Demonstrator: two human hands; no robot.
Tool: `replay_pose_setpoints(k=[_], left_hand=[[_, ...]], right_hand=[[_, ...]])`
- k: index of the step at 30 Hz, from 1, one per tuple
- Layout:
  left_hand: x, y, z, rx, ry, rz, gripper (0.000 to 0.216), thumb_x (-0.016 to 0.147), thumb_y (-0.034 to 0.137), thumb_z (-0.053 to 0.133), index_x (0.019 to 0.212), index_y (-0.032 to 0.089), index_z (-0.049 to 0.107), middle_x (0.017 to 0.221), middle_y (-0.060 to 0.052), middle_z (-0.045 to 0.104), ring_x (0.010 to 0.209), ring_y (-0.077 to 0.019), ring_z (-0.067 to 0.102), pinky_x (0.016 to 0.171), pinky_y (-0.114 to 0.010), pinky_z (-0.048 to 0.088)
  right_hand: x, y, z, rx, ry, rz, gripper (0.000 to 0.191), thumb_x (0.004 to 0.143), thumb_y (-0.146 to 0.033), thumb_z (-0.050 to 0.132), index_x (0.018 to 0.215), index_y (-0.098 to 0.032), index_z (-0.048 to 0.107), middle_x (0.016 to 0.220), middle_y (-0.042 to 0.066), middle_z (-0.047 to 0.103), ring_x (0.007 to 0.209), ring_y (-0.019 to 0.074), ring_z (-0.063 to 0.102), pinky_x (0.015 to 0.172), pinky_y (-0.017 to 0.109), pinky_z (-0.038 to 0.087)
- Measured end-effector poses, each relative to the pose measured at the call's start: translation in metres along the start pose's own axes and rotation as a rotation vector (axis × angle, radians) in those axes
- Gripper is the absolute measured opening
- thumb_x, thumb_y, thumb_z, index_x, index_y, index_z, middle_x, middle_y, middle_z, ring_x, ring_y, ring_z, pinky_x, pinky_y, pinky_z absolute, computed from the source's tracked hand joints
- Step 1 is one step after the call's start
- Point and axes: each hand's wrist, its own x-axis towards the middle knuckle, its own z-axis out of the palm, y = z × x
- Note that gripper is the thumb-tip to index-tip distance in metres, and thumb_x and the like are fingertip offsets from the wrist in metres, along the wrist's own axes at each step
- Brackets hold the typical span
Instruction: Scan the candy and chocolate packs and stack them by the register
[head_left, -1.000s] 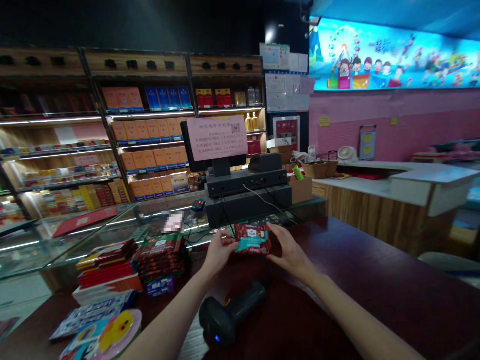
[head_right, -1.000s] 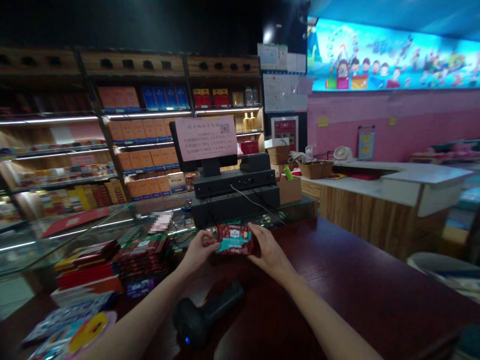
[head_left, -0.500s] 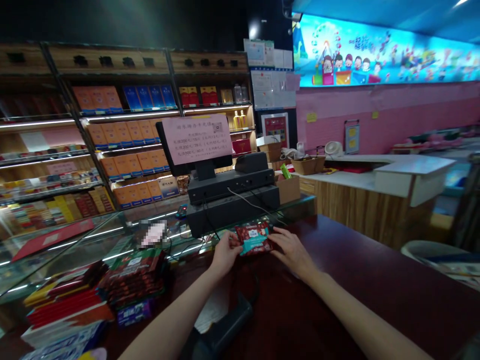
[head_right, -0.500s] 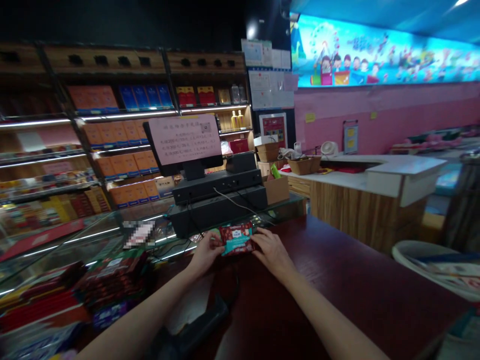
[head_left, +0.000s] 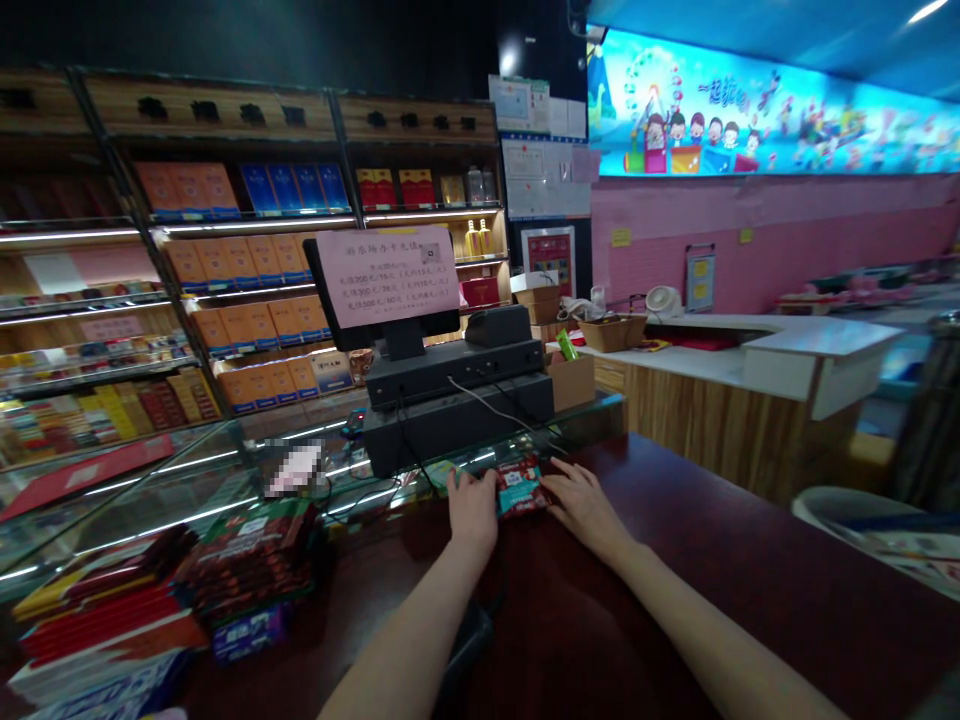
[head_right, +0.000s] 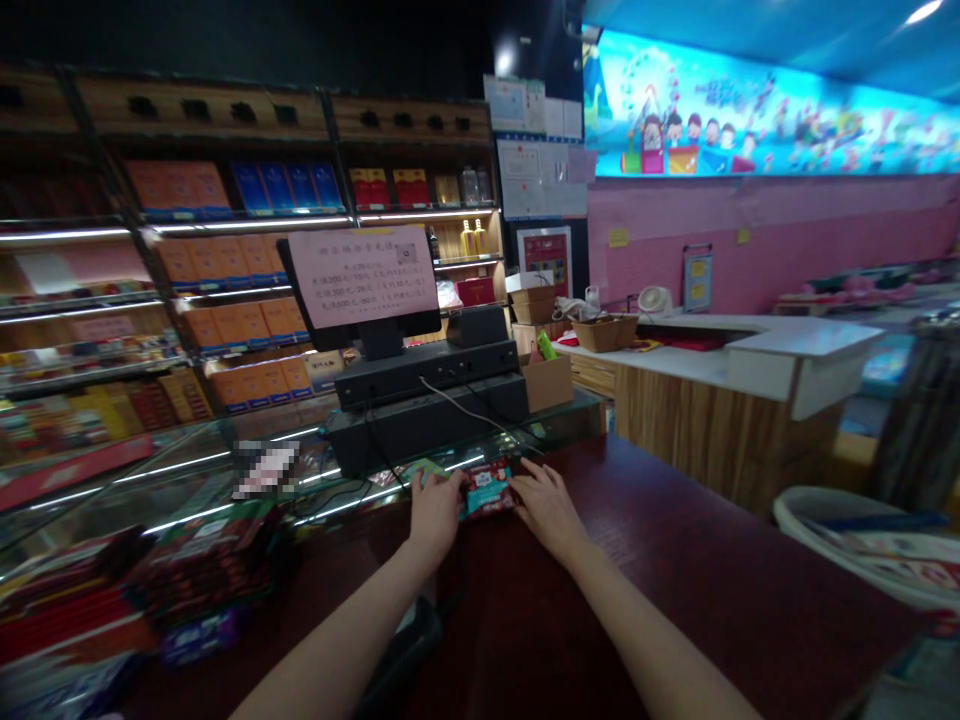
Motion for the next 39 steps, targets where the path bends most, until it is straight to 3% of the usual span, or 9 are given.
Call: replay_pose_setpoints(k=[14,22,39], left_hand=[[-0.008,0.011,0.008,0.095,-0.112,0.025,0.041,0.088,0.006,0.039,0.113,0.019,0.069,0.099,-0.013,0.073,0.110,-0.0290,0.059,0.117,-0.059,0.013],[-0.013,0.016,0.006,0.112,-0.211,0.014,0.047,0.088,0.007,0.036,0.120,0.018,0.067,0.112,-0.012,0.072,0.123,-0.0282,0.052,0.119,-0.061,0.009],[-0.020,0.023,0.010,0.078,-0.302,0.060,0.056,0.080,0.005,0.040,0.131,0.020,0.059,0.132,-0.008,0.064,0.138,-0.0301,0.040,0.120,-0.064,0.008]], right_hand=[[-0.001,0.018,0.007,-0.006,-0.063,0.043,0.040,0.084,-0.013,0.056,0.120,-0.026,0.067,0.125,0.007,0.070,0.139,0.0299,0.042,0.114,0.061,0.023],[0.004,0.022,0.004,-0.044,-0.226,0.143,0.042,0.086,-0.018,0.052,0.126,-0.026,0.064,0.132,0.007,0.067,0.144,0.0295,0.035,0.117,0.061,0.011],[0.003,0.025,-0.004,-0.079,-0.292,0.266,0.044,0.088,-0.023,0.049,0.131,-0.023,0.060,0.141,0.008,0.060,0.145,0.0304,0.034,0.116,0.065,0.014]])
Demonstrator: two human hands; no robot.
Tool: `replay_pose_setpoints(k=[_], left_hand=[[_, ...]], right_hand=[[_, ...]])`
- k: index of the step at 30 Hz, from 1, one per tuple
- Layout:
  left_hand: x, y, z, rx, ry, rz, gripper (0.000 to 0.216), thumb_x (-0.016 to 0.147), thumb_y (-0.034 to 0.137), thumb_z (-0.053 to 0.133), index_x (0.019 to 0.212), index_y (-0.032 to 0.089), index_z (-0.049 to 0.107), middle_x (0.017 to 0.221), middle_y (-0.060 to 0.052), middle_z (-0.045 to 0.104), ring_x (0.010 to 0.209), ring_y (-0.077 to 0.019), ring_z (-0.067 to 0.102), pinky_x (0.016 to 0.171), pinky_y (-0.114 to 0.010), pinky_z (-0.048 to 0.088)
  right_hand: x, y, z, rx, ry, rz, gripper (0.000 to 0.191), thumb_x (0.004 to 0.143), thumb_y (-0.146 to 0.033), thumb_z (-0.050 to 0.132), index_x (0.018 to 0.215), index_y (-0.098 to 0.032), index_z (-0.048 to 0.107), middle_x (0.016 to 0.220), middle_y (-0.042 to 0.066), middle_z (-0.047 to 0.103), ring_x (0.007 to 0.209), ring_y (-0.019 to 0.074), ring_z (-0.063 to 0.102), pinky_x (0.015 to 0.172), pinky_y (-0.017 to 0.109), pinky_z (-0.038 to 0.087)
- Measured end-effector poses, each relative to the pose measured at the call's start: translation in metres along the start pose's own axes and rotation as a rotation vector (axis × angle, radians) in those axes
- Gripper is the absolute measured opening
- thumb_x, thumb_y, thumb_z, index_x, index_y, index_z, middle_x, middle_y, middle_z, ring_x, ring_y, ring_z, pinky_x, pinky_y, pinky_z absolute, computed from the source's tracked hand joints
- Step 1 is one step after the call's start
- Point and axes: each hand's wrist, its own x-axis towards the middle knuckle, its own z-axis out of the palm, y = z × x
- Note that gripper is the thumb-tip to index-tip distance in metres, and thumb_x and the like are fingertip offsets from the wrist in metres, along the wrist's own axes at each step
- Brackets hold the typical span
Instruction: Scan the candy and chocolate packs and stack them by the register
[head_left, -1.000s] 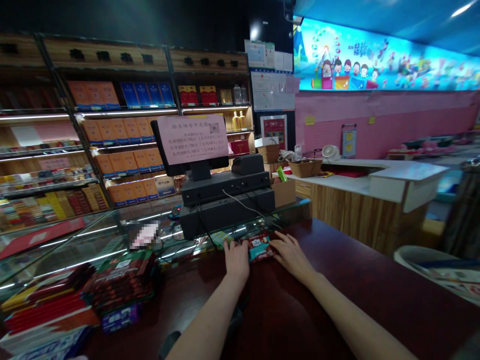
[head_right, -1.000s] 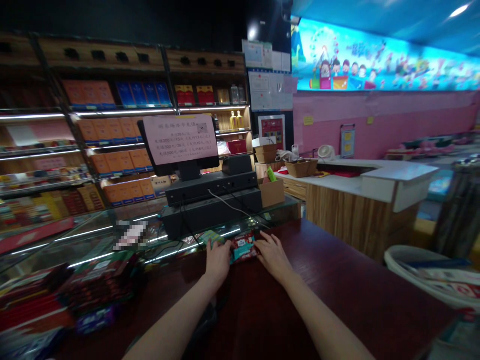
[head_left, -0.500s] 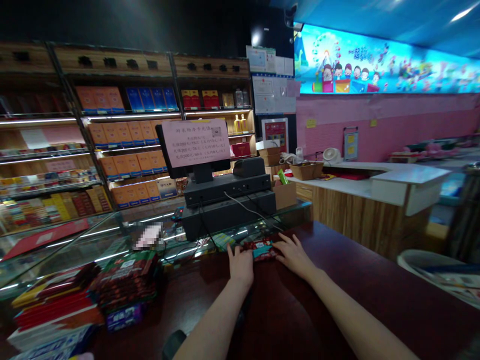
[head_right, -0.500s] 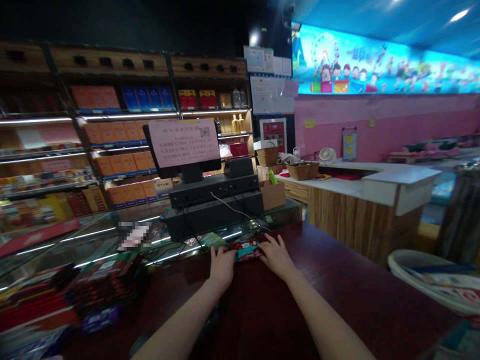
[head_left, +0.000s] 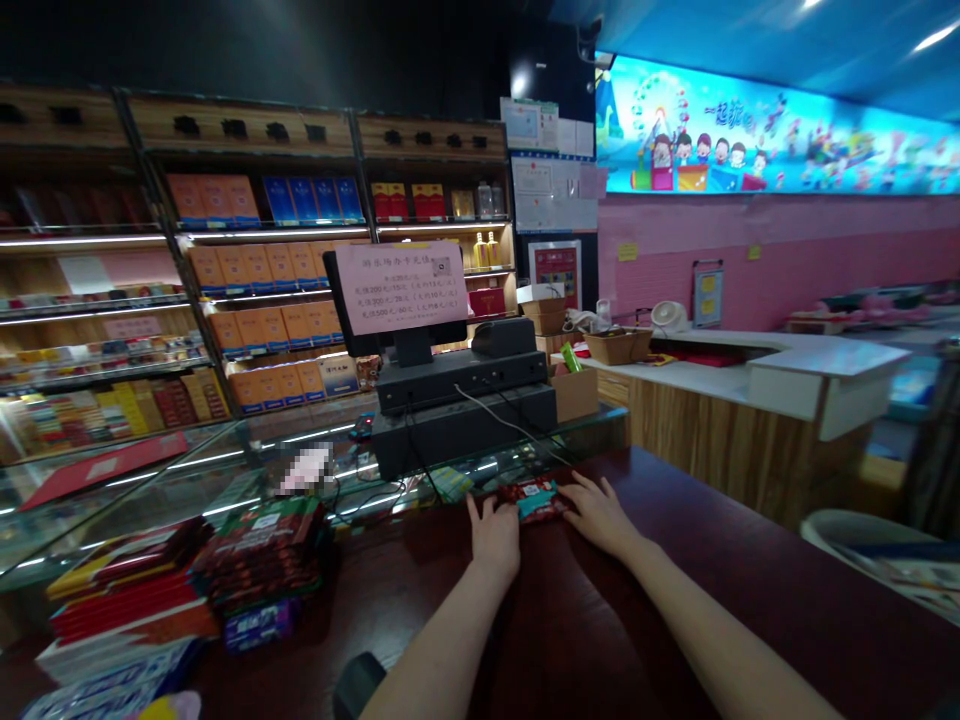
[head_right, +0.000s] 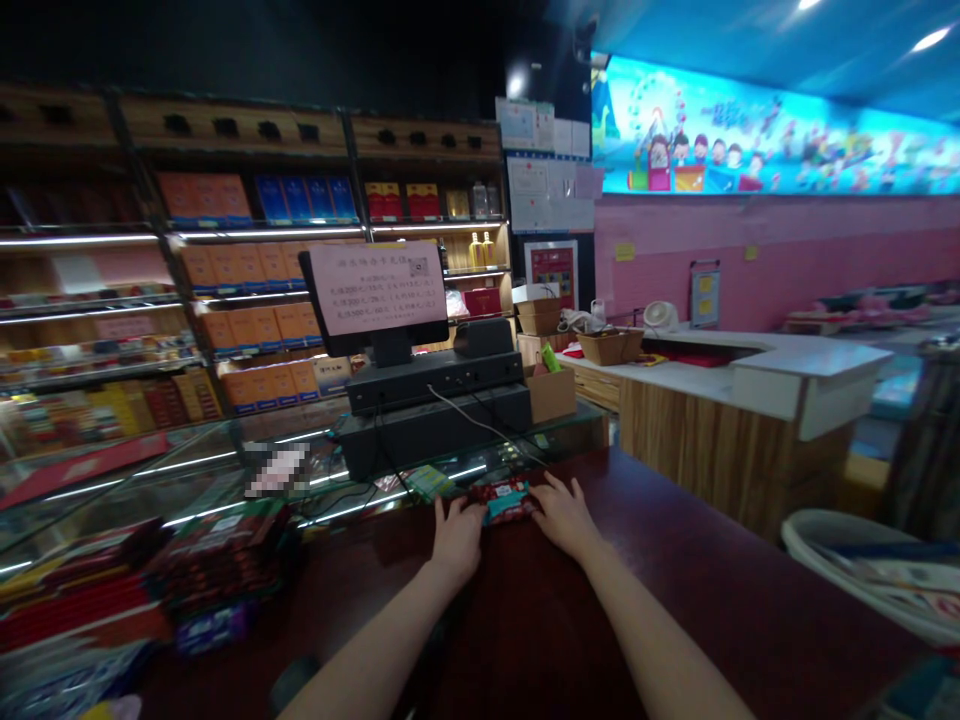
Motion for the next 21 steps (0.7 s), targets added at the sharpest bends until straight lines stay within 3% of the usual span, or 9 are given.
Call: replay_pose_setpoints(k=[6,12,21], left_hand=[[-0.001,-0.001,0.000,0.007,-0.038,-0.012,0.058,0.079,0.007,0.043,0.133,0.023,0.056,0.135,-0.008,0.062,0.140,-0.0309,0.038,0.119,-0.066,0.008],[-0.007,-0.004,-0.006,0.022,-0.060,-0.013,0.054,0.081,0.010,0.044,0.132,0.022,0.057,0.134,-0.009,0.062,0.136,-0.0317,0.043,0.118,-0.065,0.010],[-0.038,-0.026,-0.039,0.086,-0.016,0.047,0.047,0.084,0.010,0.042,0.124,0.020,0.064,0.124,-0.010,0.067,0.129,-0.0295,0.048,0.119,-0.062,0.011]], right_hand=[[-0.001,0.000,0.003,-0.015,-0.001,0.025,0.050,0.086,-0.019,0.048,0.135,-0.022,0.057,0.144,0.009,0.056,0.145,0.0303,0.035,0.115,0.065,0.017],[-0.006,-0.004,-0.001,-0.049,0.010,0.030,0.065,0.076,-0.005,0.043,0.139,-0.018,0.054,0.148,0.009,0.052,0.146,0.0291,0.032,0.117,0.062,0.017],[-0.007,-0.035,-0.003,-0.036,0.137,-0.123,0.057,0.081,-0.006,0.039,0.131,-0.023,0.061,0.141,0.006,0.060,0.142,0.0257,0.041,0.116,0.057,0.024]])
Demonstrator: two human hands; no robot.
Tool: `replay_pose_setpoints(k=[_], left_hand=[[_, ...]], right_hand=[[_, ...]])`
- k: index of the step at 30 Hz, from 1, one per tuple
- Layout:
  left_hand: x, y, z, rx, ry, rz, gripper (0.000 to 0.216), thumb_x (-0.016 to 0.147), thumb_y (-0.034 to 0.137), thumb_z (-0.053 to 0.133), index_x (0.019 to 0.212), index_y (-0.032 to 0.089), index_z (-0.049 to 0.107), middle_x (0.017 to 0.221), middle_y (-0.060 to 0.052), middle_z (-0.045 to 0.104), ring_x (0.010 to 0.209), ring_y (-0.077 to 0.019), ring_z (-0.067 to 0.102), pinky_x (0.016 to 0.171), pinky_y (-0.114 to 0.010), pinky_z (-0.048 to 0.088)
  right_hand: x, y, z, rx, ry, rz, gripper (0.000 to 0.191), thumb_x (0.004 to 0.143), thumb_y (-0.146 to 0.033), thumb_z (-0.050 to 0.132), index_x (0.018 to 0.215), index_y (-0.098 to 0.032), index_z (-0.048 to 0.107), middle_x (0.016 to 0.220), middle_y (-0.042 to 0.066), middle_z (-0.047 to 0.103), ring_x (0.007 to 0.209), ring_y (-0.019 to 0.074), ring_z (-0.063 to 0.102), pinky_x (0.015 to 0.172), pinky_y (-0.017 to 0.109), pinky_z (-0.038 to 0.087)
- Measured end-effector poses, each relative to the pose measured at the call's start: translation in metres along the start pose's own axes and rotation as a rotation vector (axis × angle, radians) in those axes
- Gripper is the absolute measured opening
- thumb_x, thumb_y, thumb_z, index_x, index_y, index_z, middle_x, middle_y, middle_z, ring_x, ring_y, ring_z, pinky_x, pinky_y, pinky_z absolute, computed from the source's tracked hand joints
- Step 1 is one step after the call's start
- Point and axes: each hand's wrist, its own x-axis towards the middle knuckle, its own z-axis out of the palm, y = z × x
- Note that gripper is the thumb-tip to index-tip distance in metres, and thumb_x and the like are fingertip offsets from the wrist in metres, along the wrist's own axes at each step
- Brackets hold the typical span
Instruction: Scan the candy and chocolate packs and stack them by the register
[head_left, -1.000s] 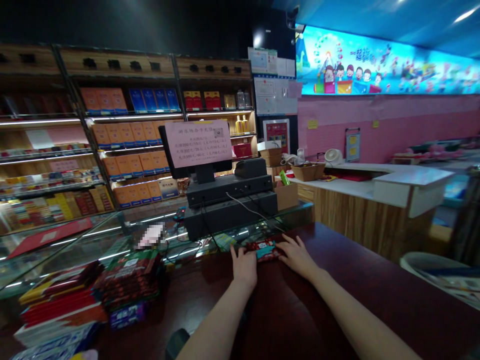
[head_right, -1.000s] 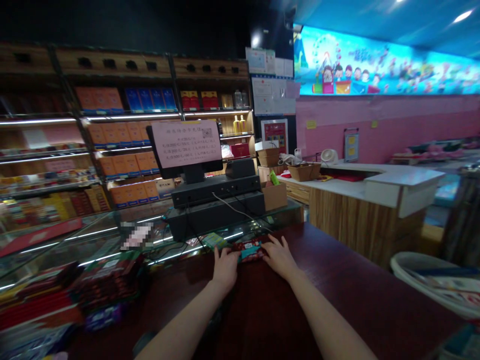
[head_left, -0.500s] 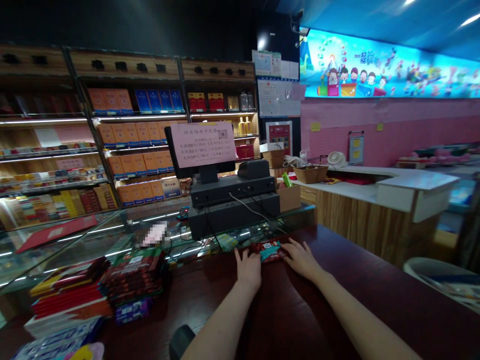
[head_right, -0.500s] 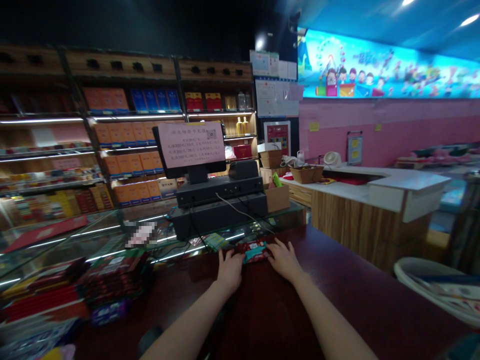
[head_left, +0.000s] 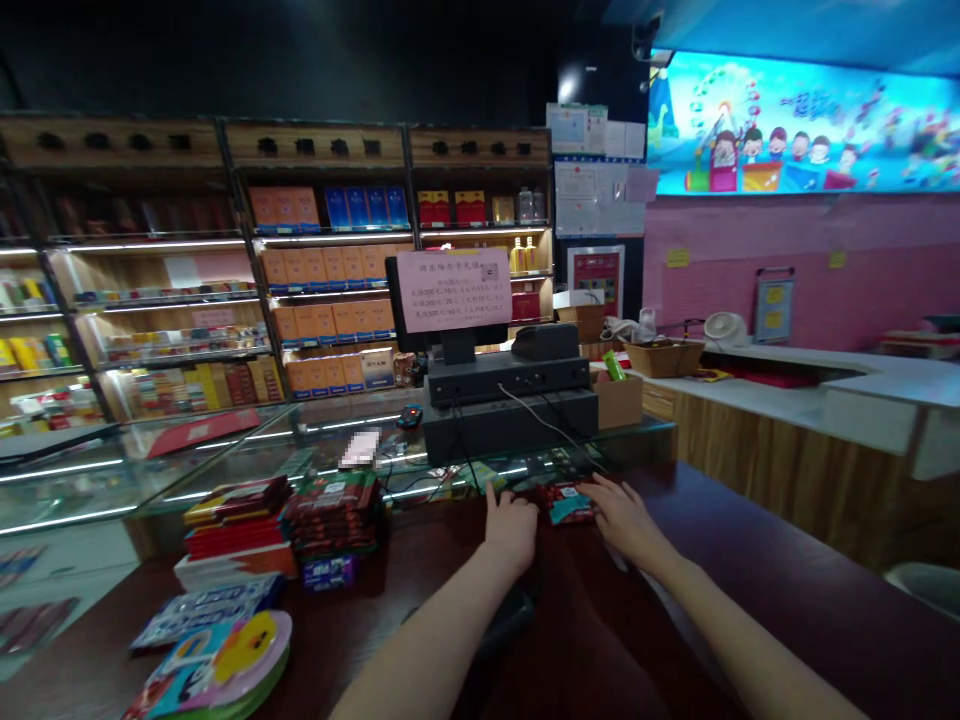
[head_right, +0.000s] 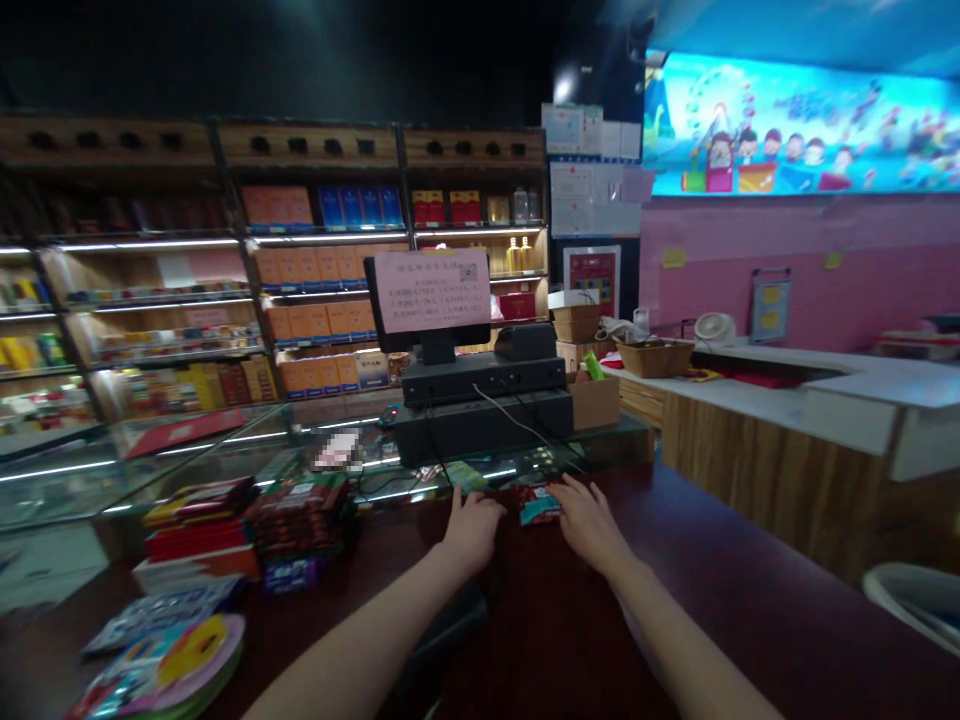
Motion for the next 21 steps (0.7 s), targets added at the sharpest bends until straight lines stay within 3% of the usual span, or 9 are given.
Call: replay_pose_setpoints(k=[8,21], left_hand=[[-0.048,-0.048,-0.030,0.119,0.094,0.012,0.039,0.083,0.013,0.046,0.114,0.018,0.068,0.114,-0.014,0.069,0.122,-0.0307,0.052,0.121,-0.060,0.007],[-0.129,-0.152,-0.059,0.191,0.261,-0.165,0.037,0.091,0.014,0.039,0.116,0.026,0.064,0.118,-0.006,0.068,0.124,-0.0273,0.051,0.120,-0.059,0.009]], right_hand=[[0.014,-0.069,0.002,0.081,0.004,-0.154,0.058,0.079,-0.007,0.039,0.130,-0.024,0.062,0.138,0.007,0.063,0.136,0.0243,0.048,0.115,0.051,0.029],[0.043,-0.181,0.016,0.208,-0.027,-0.356,0.053,0.083,-0.011,0.041,0.130,-0.019,0.063,0.134,0.011,0.064,0.130,0.0235,0.053,0.111,0.045,0.036]])
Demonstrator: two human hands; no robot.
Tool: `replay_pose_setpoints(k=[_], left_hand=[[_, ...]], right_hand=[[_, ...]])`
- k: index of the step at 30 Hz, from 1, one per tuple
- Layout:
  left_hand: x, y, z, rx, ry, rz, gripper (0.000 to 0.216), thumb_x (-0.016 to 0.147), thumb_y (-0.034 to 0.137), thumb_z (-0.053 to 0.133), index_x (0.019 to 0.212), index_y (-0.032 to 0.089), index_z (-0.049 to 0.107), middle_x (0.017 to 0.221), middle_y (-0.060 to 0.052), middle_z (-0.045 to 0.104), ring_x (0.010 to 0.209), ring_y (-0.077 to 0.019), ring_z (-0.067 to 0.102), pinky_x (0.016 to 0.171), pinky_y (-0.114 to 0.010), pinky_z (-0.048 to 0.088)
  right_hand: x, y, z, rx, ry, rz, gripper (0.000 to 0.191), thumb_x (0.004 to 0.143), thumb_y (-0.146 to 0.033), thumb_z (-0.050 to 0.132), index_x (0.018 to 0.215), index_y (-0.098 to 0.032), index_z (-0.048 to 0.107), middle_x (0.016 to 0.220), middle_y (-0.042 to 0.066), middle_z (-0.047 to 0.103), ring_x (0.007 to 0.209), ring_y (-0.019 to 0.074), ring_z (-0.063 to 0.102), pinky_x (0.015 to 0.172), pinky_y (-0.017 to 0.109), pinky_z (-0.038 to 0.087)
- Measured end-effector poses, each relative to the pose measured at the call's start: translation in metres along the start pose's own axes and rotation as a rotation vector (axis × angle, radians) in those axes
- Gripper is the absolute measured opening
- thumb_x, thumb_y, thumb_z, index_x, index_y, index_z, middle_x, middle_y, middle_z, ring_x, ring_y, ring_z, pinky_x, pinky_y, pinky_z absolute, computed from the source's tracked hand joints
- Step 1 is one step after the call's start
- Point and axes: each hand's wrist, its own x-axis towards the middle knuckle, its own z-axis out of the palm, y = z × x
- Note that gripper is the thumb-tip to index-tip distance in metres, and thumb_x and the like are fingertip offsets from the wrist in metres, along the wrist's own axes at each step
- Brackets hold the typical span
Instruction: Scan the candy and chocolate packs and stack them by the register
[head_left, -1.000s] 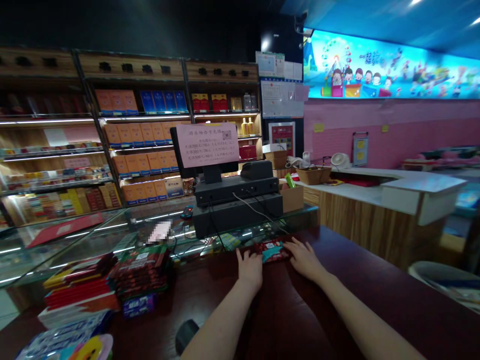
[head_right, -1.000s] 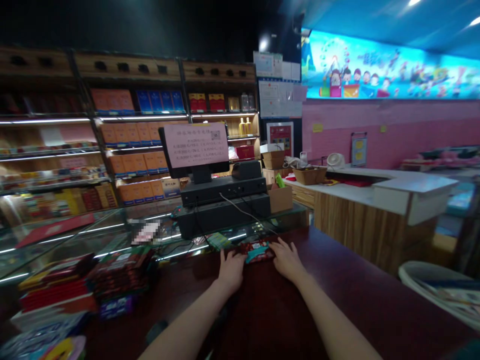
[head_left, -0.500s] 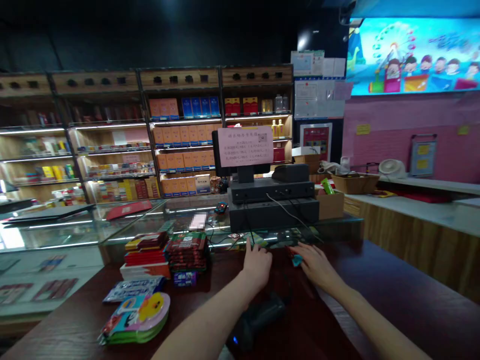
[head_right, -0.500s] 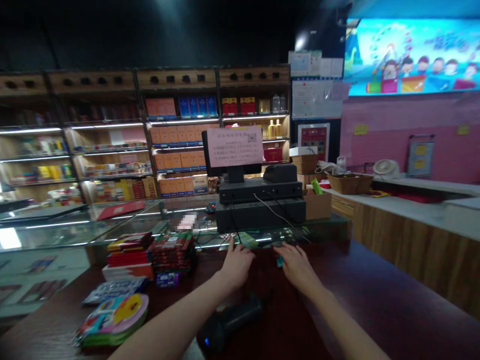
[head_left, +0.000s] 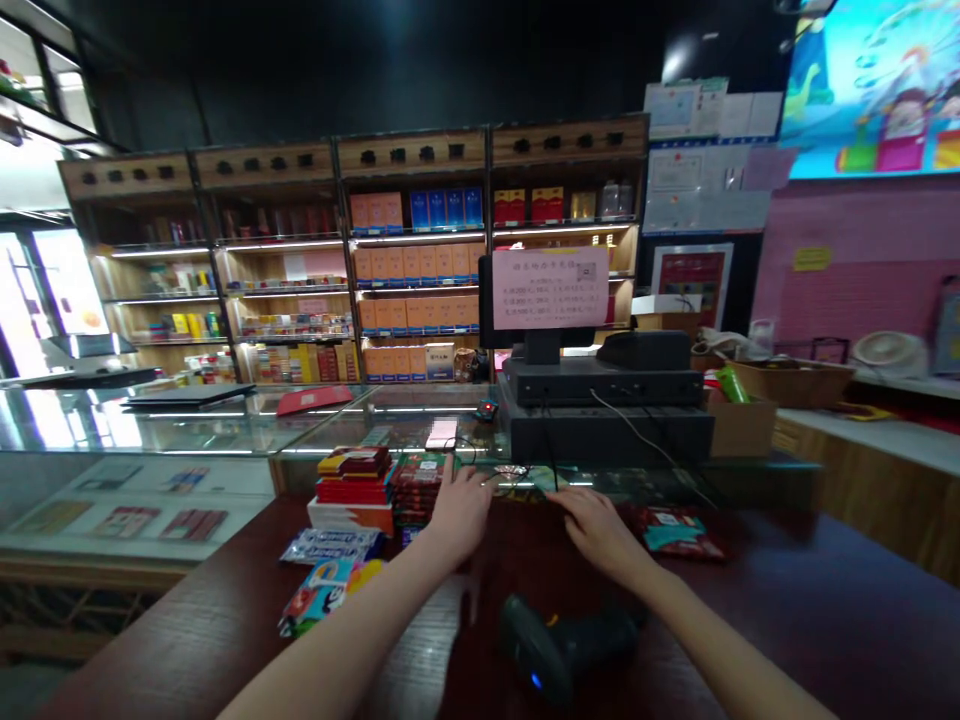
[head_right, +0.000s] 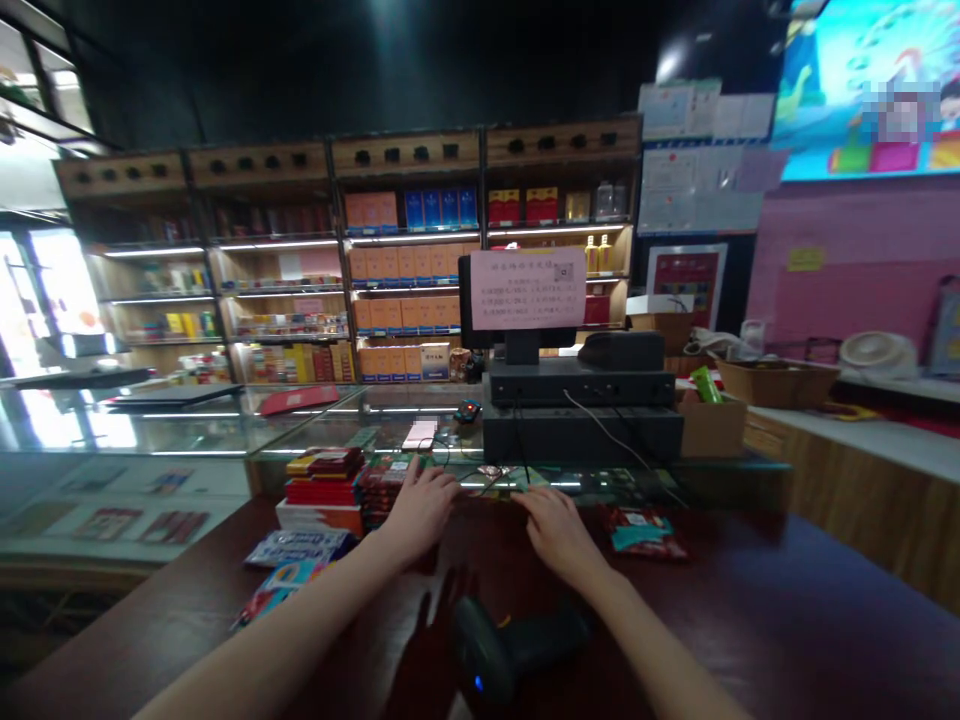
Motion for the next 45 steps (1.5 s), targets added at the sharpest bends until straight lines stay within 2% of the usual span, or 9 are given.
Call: replay_pose_setpoints(k=[6,11,17,22,28,36,45], left_hand=[[-0.019,-0.050,-0.007,0.037,0.063,-0.141,0.026,0.090,0.024,0.052,0.113,0.028,0.062,0.121,-0.002,0.067,0.125,-0.0268,0.051,0.119,-0.057,0.011],[-0.032,-0.082,-0.008,0.085,0.093,-0.218,0.037,0.091,0.034,0.056,0.127,0.027,0.055,0.129,-0.005,0.064,0.128,-0.0270,0.048,0.119,-0.052,0.012],[-0.043,-0.104,-0.006,0.091,0.029,-0.326,0.050,0.091,0.050,0.055,0.135,0.026,0.051,0.130,-0.009,0.063,0.123,-0.0298,0.050,0.104,-0.044,0.034],[-0.045,-0.111,0.001,0.085,0.014,-0.360,0.058,0.091,0.061,0.049,0.135,0.024,0.051,0.128,-0.011,0.063,0.121,-0.0320,0.049,0.098,-0.043,0.039],[-0.043,-0.108,0.002,0.109,0.020,-0.402,0.063,0.091,0.065,0.045,0.137,0.022,0.051,0.125,-0.013,0.063,0.118,-0.0330,0.051,0.096,-0.043,0.039],[-0.037,-0.106,0.002,0.101,-0.040,-0.449,0.066,0.090,0.069,0.042,0.133,0.021,0.055,0.120,-0.015,0.066,0.117,-0.0352,0.051,0.095,-0.044,0.039],[-0.038,-0.106,0.004,0.064,-0.007,-0.443,0.066,0.090,0.067,0.042,0.134,0.019,0.055,0.125,-0.014,0.065,0.120,-0.0346,0.050,0.097,-0.046,0.040]], right_hand=[[0.028,-0.045,0.009,0.096,-0.024,-0.055,0.053,0.083,-0.010,0.043,0.130,-0.022,0.063,0.133,0.010,0.065,0.128,0.0239,0.054,0.109,0.046,0.037],[0.047,-0.068,0.021,0.172,-0.024,-0.063,0.051,0.083,-0.009,0.043,0.127,-0.022,0.064,0.131,0.010,0.066,0.126,0.0240,0.056,0.107,0.044,0.038],[0.067,-0.087,0.032,0.255,-0.030,-0.027,0.050,0.081,-0.008,0.046,0.124,-0.022,0.066,0.128,0.008,0.069,0.122,0.0241,0.059,0.108,0.042,0.040],[0.080,-0.101,0.037,0.323,-0.020,0.000,0.051,0.079,-0.007,0.046,0.124,-0.020,0.067,0.122,0.008,0.071,0.115,0.0239,0.064,0.105,0.039,0.044],[0.095,-0.107,0.049,0.371,-0.020,0.009,0.053,0.079,-0.005,0.045,0.125,-0.022,0.066,0.121,0.006,0.072,0.113,0.0213,0.066,0.104,0.036,0.046],[0.109,-0.108,0.062,0.434,-0.032,0.020,0.062,0.072,-0.002,0.043,0.124,-0.026,0.067,0.123,0.002,0.072,0.118,0.0209,0.063,0.107,0.038,0.044],[0.114,-0.109,0.071,0.516,-0.048,0.050,0.066,0.067,-0.003,0.047,0.126,-0.023,0.067,0.131,0.005,0.067,0.125,0.0229,0.057,0.113,0.041,0.037]])
